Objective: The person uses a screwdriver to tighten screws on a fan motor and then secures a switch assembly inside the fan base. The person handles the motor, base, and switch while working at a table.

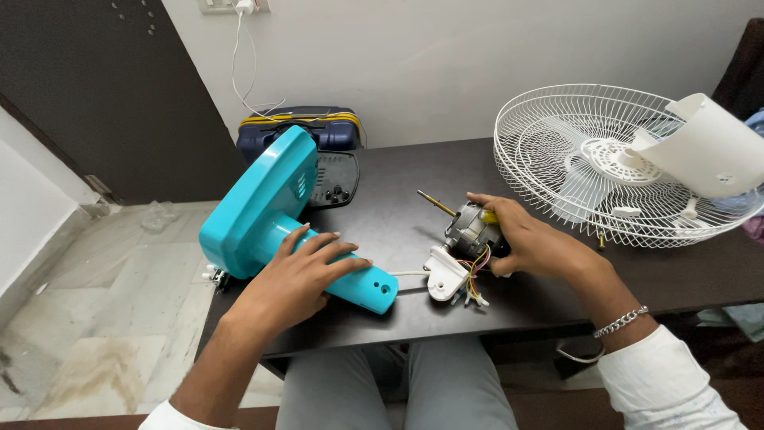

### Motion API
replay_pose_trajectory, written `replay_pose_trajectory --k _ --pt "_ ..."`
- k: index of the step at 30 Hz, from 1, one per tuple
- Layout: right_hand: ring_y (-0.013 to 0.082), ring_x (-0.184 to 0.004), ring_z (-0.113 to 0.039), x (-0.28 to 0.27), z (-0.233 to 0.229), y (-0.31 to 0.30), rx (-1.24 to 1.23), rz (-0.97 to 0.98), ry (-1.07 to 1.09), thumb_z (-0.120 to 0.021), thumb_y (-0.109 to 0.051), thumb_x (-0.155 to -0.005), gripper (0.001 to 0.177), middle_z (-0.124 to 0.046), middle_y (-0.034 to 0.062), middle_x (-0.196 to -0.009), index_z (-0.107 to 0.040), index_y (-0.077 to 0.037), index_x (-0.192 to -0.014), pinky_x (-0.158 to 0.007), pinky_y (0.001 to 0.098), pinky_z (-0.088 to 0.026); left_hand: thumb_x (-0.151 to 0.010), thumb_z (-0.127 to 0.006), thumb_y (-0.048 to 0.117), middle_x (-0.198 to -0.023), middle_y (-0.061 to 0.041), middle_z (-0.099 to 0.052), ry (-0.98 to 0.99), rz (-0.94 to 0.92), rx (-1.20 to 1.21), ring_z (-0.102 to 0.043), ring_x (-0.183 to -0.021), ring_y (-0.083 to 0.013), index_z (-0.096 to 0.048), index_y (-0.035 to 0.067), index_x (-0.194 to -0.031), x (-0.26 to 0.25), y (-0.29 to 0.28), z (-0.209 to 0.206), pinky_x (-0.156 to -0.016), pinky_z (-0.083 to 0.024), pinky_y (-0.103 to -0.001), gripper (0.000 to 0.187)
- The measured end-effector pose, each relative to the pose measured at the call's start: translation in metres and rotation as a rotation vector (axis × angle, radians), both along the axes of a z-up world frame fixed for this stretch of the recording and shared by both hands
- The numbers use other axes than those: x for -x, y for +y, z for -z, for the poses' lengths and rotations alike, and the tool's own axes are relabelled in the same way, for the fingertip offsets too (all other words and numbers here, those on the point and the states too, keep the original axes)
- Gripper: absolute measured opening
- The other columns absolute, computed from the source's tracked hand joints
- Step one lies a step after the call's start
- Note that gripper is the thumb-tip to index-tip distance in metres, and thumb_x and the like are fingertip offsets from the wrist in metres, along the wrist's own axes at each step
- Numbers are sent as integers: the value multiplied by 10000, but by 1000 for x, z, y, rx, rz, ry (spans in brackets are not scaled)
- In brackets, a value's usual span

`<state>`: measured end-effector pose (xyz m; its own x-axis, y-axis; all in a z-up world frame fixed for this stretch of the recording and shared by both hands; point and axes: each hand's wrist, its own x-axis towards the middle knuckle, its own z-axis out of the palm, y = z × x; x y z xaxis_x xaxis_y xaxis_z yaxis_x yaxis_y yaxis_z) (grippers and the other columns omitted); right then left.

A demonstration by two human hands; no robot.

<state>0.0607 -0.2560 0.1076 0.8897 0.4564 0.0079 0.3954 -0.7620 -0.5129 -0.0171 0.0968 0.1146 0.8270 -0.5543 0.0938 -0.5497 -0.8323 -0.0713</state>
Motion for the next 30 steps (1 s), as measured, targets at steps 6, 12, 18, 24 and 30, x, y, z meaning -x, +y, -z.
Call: replay_pose_trajectory --k 6,12,18,24,30 --pt "362 -1399 -388 -2 5 -9 -19 -100 -86 -920 -323 -658 1147 -367 196 -1544 -232 -154 -1559 -1126 433 -356 -742 -836 160 -1475 -38 -561 118 108 345 -435 -1421 -310 -604 228 -1384 24 2 -25 -1121 -328 -458 686" --pt "316 -1380 -486 11 -5 -10 -40 -6 -122 -759 -451 -808 829 -478 159 -1442 -378 -127 -1469 -1133 434 -405 -827 -803 221 -1252 -63 -679 -125 167 576 -629 -1203 -280 -696 127 -1200 36 15 -42 -1004 -502 -405 399" --pt "258 -1288 -593 26 -9 -6 -66 166 -176 -606 -424 -929 557 -538 123 -1371 -485 -164 -1406 -1022 421 -513 -815 -788 195 -1195 -67 -697 -52 96 624 -658 -1137 -273 -710 128 -1187 22 13 -30 -958 -519 -399 386" --pt "292 -1201 -627 31 9 -22 -242 123 -337 -592 -396 -981 481 -607 145 -1294 -534 -114 -1367 -953 434 -552 -793 -796 181 -1203 -99 -685 -102 198 594 -642 -1133 -332 -703 117 -1198 -2 -17 4 -956 -504 -441 421" --pt "294 -1155 -646 35 38 -37 -242 264 -209 -708 -456 -845 694 -603 152 -1273 -484 -169 -1436 -930 429 -549 -812 -802 348 -1242 -102 -681 -26 191 462 -656 -1077 -347 -590 133 -1350 -24 -60 21 -913 -506 -460 617"
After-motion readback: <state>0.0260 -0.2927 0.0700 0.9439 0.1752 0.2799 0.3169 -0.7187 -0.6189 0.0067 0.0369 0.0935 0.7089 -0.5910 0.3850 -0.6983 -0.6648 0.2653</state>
